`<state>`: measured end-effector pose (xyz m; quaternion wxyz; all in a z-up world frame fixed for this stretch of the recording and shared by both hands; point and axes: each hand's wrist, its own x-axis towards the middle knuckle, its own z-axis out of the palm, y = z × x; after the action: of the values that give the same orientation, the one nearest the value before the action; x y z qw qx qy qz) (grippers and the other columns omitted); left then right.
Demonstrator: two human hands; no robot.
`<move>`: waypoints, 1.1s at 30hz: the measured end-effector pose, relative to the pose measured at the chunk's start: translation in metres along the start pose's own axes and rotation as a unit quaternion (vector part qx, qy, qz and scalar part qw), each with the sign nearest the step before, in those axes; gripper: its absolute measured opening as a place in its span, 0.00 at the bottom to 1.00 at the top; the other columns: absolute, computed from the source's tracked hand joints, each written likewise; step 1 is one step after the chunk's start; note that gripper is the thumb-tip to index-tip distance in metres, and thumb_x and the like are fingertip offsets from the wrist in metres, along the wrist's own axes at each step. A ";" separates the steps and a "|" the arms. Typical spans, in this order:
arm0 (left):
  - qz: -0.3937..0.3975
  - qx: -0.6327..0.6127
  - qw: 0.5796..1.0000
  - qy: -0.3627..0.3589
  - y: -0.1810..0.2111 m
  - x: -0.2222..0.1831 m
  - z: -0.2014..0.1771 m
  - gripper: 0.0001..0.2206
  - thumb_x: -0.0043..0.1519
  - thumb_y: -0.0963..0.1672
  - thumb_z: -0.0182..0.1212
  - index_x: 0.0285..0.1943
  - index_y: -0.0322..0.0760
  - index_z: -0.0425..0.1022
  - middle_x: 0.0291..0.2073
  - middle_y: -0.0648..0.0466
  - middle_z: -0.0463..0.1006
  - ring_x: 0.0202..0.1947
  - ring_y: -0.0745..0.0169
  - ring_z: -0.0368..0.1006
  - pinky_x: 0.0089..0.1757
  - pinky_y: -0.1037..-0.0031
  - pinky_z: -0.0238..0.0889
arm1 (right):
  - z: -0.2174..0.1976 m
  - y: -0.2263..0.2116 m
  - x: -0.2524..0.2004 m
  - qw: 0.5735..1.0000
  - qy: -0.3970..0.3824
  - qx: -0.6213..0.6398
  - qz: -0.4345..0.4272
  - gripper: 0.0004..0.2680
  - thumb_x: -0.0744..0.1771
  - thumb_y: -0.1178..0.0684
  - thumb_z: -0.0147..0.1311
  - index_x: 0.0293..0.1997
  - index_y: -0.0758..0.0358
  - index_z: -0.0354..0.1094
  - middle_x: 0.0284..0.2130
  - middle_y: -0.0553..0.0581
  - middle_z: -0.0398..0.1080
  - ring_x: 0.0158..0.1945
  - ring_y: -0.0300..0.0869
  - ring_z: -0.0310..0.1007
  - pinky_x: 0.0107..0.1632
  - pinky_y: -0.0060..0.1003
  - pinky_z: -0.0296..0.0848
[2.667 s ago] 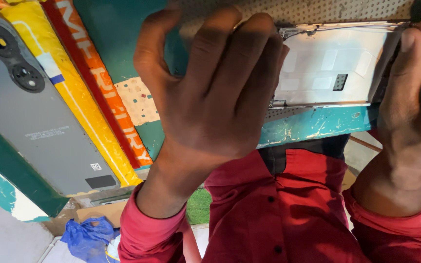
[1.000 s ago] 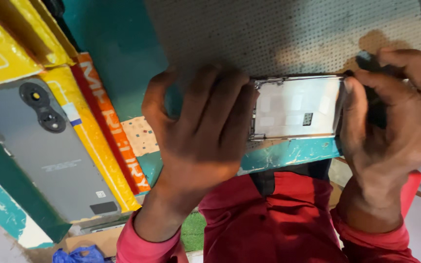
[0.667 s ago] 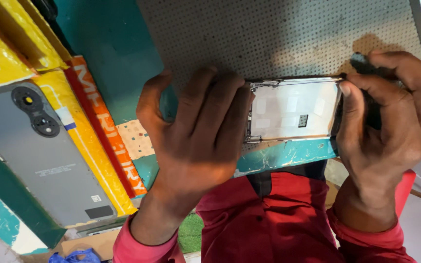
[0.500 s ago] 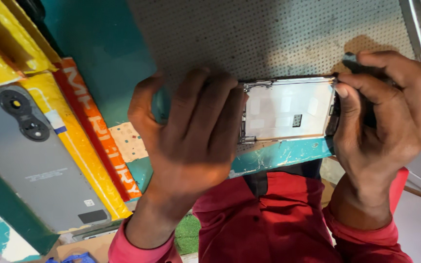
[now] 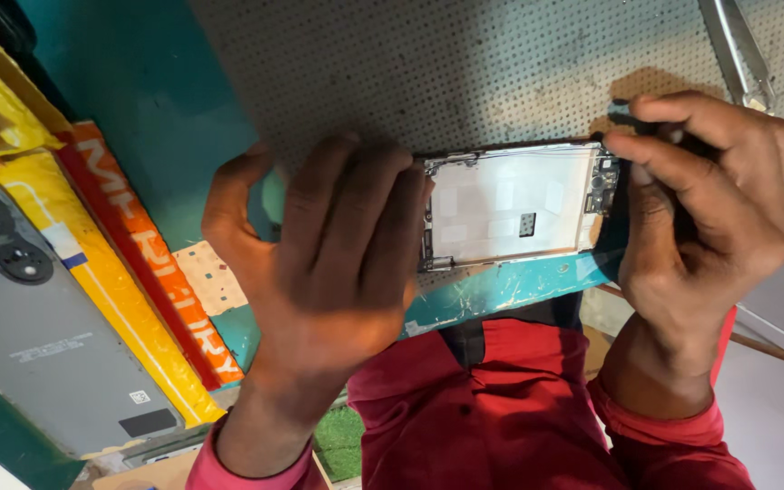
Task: The person is repairing a smartphone. They use a metal tool to carefully pry and adjust internal components, including the battery and ribbon cables, on a workbench.
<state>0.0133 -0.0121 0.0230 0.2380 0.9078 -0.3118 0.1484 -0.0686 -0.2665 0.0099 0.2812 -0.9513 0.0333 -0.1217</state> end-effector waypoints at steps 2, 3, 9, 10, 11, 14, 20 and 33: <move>0.000 -0.001 1.000 -0.002 0.000 0.000 -0.001 0.08 0.60 0.37 0.67 0.48 0.33 0.81 0.48 0.53 0.78 0.53 0.55 0.75 0.57 0.47 0.54 | 0.000 0.000 0.000 1.000 0.002 0.005 0.006 0.11 0.68 0.72 0.58 0.53 0.68 0.80 0.53 0.57 0.73 0.54 0.41 0.65 0.55 0.28 0.65; 0.000 -0.005 1.000 -0.002 0.000 0.000 -0.001 0.08 0.61 0.37 0.67 0.48 0.33 0.81 0.48 0.53 0.78 0.53 0.55 0.75 0.58 0.47 0.54 | -0.001 0.000 0.001 1.000 0.003 0.007 0.003 0.11 0.68 0.72 0.58 0.53 0.68 0.80 0.53 0.57 0.73 0.54 0.41 0.65 0.55 0.28 0.65; 0.000 0.000 1.000 0.002 0.001 -0.001 0.001 0.08 0.62 0.37 0.68 0.48 0.33 0.81 0.48 0.54 0.78 0.52 0.56 0.75 0.58 0.47 0.54 | -0.001 -0.001 0.002 1.000 0.011 0.013 0.000 0.09 0.70 0.72 0.60 0.54 0.69 0.79 0.54 0.57 0.73 0.55 0.41 0.64 0.56 0.28 0.64; -0.002 0.001 1.000 0.002 0.001 -0.001 0.002 0.07 0.62 0.37 0.69 0.48 0.34 0.81 0.48 0.54 0.78 0.52 0.56 0.75 0.58 0.47 0.54 | -0.001 -0.002 0.002 1.000 0.012 0.015 0.000 0.09 0.71 0.72 0.60 0.54 0.69 0.79 0.54 0.57 0.73 0.55 0.41 0.64 0.56 0.28 0.64; -0.002 0.000 1.000 0.001 0.001 -0.001 0.002 0.07 0.62 0.37 0.69 0.48 0.34 0.81 0.48 0.54 0.78 0.53 0.56 0.75 0.58 0.47 0.54 | -0.001 -0.002 0.002 1.000 0.014 0.016 -0.001 0.09 0.71 0.72 0.60 0.54 0.68 0.79 0.54 0.57 0.73 0.55 0.41 0.64 0.56 0.28 0.64; -0.002 0.000 1.000 -0.002 0.002 -0.001 0.002 0.07 0.62 0.37 0.69 0.47 0.33 0.81 0.48 0.54 0.77 0.53 0.56 0.75 0.58 0.47 0.54 | -0.001 -0.001 0.001 1.000 0.015 0.016 0.001 0.09 0.71 0.71 0.60 0.54 0.68 0.79 0.55 0.58 0.74 0.55 0.41 0.64 0.56 0.28 0.64; 0.001 0.000 1.000 -0.002 0.001 0.000 0.000 0.08 0.61 0.37 0.68 0.47 0.34 0.81 0.47 0.54 0.77 0.53 0.55 0.75 0.57 0.47 0.54 | 0.000 0.000 0.002 1.000 0.010 -0.004 -0.003 0.06 0.72 0.66 0.63 0.54 0.69 0.80 0.54 0.58 0.73 0.54 0.41 0.64 0.55 0.28 0.64; 0.003 -0.009 1.000 0.008 -0.001 -0.002 0.000 0.07 0.63 0.38 0.69 0.49 0.33 0.80 0.49 0.53 0.77 0.55 0.55 0.73 0.58 0.47 0.54 | -0.001 -0.002 0.000 0.999 0.006 -0.034 -0.032 0.06 0.70 0.65 0.66 0.52 0.71 0.79 0.55 0.59 0.73 0.54 0.42 0.65 0.54 0.31 0.65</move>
<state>0.0119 -0.0104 0.0218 0.2480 0.9035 -0.3140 0.1535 -0.0685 -0.2651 0.0120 0.2442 -0.9603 0.0090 -0.1347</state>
